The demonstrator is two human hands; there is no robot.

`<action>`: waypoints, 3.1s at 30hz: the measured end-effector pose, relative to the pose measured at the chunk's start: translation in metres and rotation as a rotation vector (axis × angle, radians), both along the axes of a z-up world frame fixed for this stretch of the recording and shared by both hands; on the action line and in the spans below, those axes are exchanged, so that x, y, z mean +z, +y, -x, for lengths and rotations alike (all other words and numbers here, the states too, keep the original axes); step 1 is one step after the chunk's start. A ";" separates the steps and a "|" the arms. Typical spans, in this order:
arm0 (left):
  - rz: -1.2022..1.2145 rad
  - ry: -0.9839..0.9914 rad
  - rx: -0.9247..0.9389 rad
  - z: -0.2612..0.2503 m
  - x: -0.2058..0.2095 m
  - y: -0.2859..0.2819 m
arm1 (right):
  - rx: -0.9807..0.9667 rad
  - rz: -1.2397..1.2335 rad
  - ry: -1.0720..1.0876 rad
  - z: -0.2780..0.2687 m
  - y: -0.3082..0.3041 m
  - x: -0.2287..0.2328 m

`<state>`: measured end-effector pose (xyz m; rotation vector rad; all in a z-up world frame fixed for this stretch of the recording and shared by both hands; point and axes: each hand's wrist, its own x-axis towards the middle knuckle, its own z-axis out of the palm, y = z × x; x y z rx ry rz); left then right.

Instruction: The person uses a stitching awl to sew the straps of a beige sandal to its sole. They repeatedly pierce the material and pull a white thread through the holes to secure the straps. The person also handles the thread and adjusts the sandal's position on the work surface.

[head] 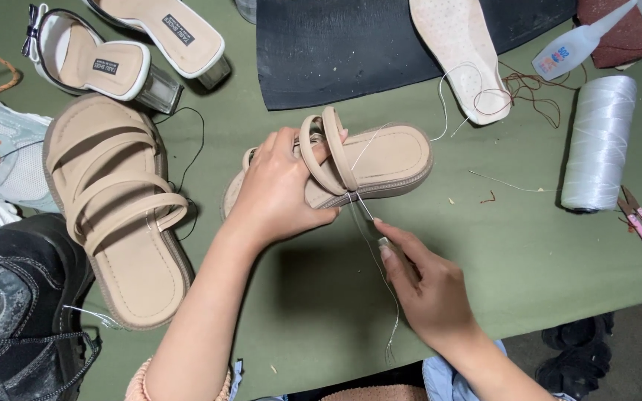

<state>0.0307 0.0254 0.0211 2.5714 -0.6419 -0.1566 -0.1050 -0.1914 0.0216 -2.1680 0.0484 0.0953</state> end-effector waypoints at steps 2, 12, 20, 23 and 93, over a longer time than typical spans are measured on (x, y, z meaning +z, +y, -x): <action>0.003 0.009 -0.003 0.000 0.000 0.000 | 0.008 0.005 -0.006 0.000 -0.001 -0.001; 0.013 -0.015 0.004 0.003 0.000 -0.002 | 0.082 0.122 -0.174 0.000 -0.001 -0.004; 0.008 -0.038 -0.005 0.003 -0.002 -0.001 | 0.074 0.073 -0.151 -0.001 0.002 0.000; 0.008 -0.039 -0.003 0.005 -0.006 -0.001 | 0.044 0.071 -0.079 0.000 0.004 -0.002; 0.097 0.369 0.120 0.005 0.061 -0.005 | -0.174 -0.482 -0.058 -0.003 0.001 -0.070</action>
